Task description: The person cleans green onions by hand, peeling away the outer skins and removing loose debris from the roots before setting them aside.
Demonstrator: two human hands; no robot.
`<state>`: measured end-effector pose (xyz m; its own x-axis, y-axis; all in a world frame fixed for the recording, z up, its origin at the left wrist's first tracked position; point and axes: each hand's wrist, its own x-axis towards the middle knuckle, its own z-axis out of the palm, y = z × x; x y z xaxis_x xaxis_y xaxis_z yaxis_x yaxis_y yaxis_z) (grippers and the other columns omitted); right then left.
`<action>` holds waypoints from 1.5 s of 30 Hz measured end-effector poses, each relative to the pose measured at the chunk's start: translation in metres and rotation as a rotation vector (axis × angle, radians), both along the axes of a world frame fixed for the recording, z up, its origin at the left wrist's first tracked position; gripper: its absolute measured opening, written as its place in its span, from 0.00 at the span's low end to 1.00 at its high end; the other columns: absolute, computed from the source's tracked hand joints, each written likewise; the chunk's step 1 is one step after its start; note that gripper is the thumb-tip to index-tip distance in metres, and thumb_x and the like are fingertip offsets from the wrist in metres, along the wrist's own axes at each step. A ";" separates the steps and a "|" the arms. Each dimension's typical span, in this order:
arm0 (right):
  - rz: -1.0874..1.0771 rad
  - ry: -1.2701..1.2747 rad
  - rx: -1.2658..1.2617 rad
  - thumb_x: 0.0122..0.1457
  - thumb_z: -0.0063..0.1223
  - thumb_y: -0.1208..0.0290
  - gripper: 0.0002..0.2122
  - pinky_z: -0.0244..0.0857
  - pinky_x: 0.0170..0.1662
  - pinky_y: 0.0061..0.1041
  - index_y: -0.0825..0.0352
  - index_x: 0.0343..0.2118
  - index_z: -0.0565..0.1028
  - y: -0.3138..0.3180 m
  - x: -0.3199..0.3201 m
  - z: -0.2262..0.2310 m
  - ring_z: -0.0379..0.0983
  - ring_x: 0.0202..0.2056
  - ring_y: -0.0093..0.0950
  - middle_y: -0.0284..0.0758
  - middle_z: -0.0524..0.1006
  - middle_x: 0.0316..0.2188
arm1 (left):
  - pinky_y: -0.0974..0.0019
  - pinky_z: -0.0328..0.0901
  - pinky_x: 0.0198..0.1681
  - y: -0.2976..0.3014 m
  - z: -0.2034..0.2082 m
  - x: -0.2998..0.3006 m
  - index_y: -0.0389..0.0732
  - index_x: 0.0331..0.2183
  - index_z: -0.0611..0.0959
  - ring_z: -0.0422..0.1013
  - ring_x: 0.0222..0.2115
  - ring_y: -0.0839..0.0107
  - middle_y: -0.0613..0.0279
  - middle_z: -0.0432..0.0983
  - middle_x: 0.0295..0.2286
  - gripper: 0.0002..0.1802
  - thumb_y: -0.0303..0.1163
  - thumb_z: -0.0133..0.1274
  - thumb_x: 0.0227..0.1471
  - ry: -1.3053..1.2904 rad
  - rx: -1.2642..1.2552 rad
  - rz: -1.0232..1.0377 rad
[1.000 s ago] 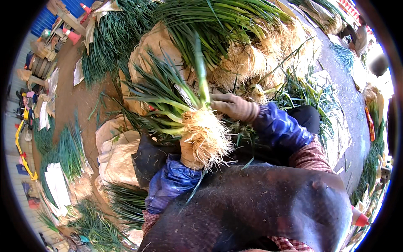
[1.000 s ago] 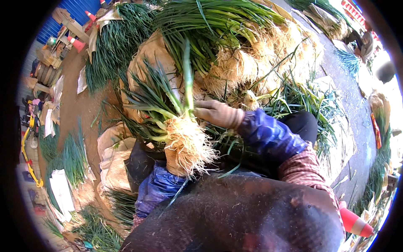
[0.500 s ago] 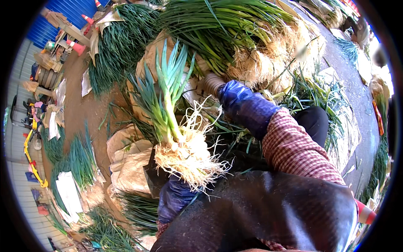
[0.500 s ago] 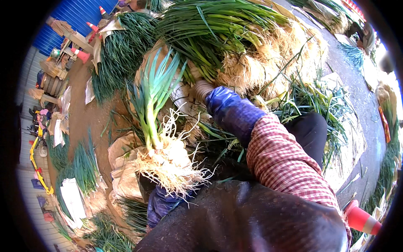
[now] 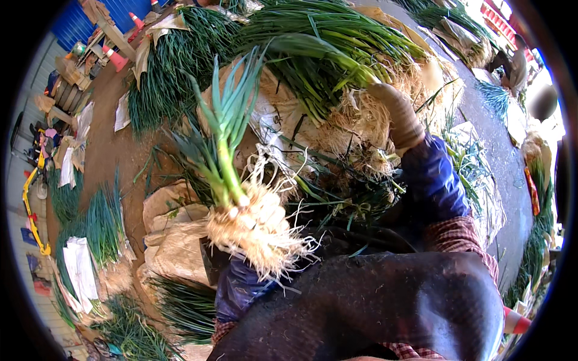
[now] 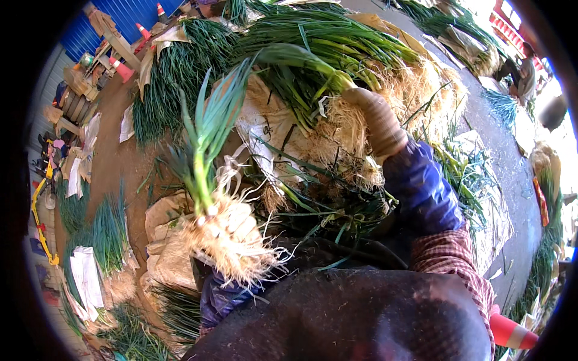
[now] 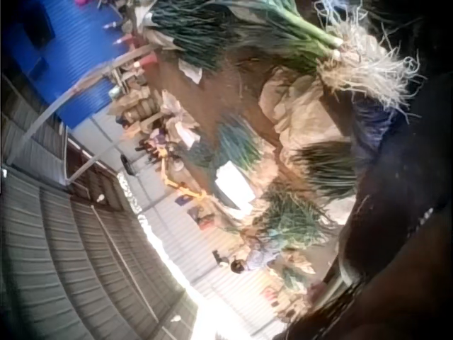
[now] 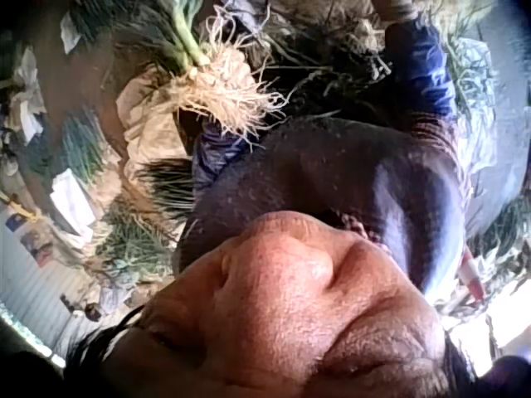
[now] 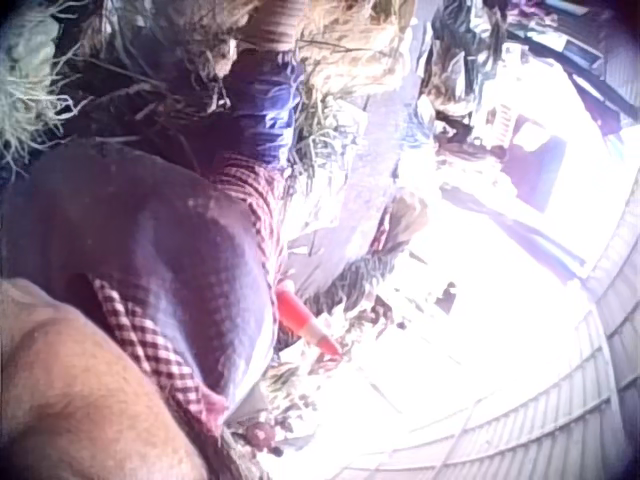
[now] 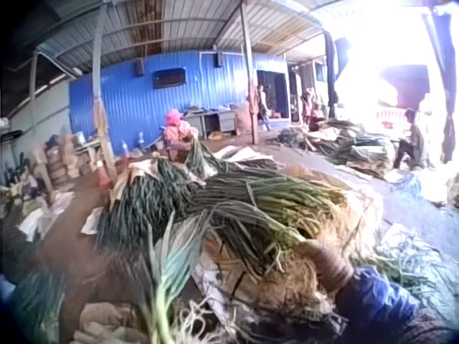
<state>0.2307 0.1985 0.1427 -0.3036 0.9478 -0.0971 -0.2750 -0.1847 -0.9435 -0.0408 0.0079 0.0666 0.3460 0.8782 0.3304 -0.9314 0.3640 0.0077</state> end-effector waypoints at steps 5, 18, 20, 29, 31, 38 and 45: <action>0.212 0.041 -0.107 0.44 0.64 0.52 0.33 0.61 0.54 0.33 0.68 0.50 0.68 -0.035 0.001 -0.037 0.67 0.46 0.33 0.40 0.72 0.44 | 0.61 0.62 0.29 -0.006 -0.006 0.031 0.42 0.45 0.71 0.63 0.26 0.68 0.65 0.63 0.24 0.22 0.47 0.45 0.55 0.217 -0.280 0.018; 0.711 0.516 -0.223 0.51 0.59 0.71 0.23 0.58 0.52 0.30 0.68 0.50 0.68 -0.072 -0.036 -0.096 0.67 0.47 0.31 0.38 0.72 0.44 | 0.60 0.65 0.47 -0.006 -0.031 0.069 0.39 0.54 0.65 0.66 0.42 0.61 0.52 0.65 0.48 0.28 0.41 0.47 0.55 0.265 -0.210 0.002; 0.578 0.528 -0.275 0.53 0.56 0.69 0.15 0.63 0.38 0.24 0.66 0.43 0.70 -0.050 -0.032 -0.099 0.70 0.34 0.26 0.34 0.75 0.33 | 0.61 0.67 0.44 -0.008 -0.032 0.074 0.44 0.55 0.65 0.68 0.39 0.63 0.56 0.66 0.48 0.26 0.37 0.47 0.54 0.447 -0.294 0.165; 0.390 0.390 -0.274 0.55 0.54 0.73 0.06 0.61 0.17 0.15 0.69 0.32 0.72 -0.061 -0.016 -0.089 0.68 0.14 0.20 0.36 0.76 0.23 | 0.63 0.69 0.36 -0.003 -0.031 0.073 0.44 0.55 0.64 0.68 0.36 0.67 0.59 0.68 0.43 0.30 0.35 0.52 0.51 0.310 -0.295 0.036; 0.467 0.245 -0.133 0.54 0.56 0.73 0.05 0.63 0.18 0.15 0.69 0.28 0.73 -0.075 -0.008 -0.087 0.68 0.14 0.20 0.35 0.76 0.21 | 0.63 0.68 0.35 -0.004 -0.029 0.073 0.42 0.55 0.63 0.68 0.35 0.68 0.59 0.69 0.41 0.31 0.37 0.52 0.51 0.318 -0.254 0.023; 0.829 -0.501 0.003 0.53 0.58 0.74 0.08 0.65 0.22 0.21 0.64 0.36 0.77 -0.118 0.005 -0.070 0.70 0.19 0.18 0.29 0.76 0.21 | 0.65 0.67 0.35 -0.012 -0.022 0.077 0.40 0.53 0.66 0.68 0.35 0.68 0.60 0.69 0.41 0.30 0.37 0.53 0.50 0.406 -0.343 0.065; 0.210 0.155 -0.407 0.59 0.50 0.63 0.11 0.64 0.21 0.17 0.66 0.36 0.75 -0.004 -0.027 -0.119 0.69 0.17 0.20 0.31 0.77 0.24 | 0.66 0.67 0.34 -0.009 -0.023 0.089 0.38 0.51 0.68 0.69 0.32 0.70 0.61 0.72 0.36 0.25 0.34 0.50 0.51 0.507 -0.359 -0.004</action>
<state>0.2041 0.1941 0.0234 -0.5247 0.7590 -0.3853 -0.3243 -0.5968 -0.7340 0.0483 -0.0007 0.0437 0.3862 0.9023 -0.1916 -0.8426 0.4296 0.3248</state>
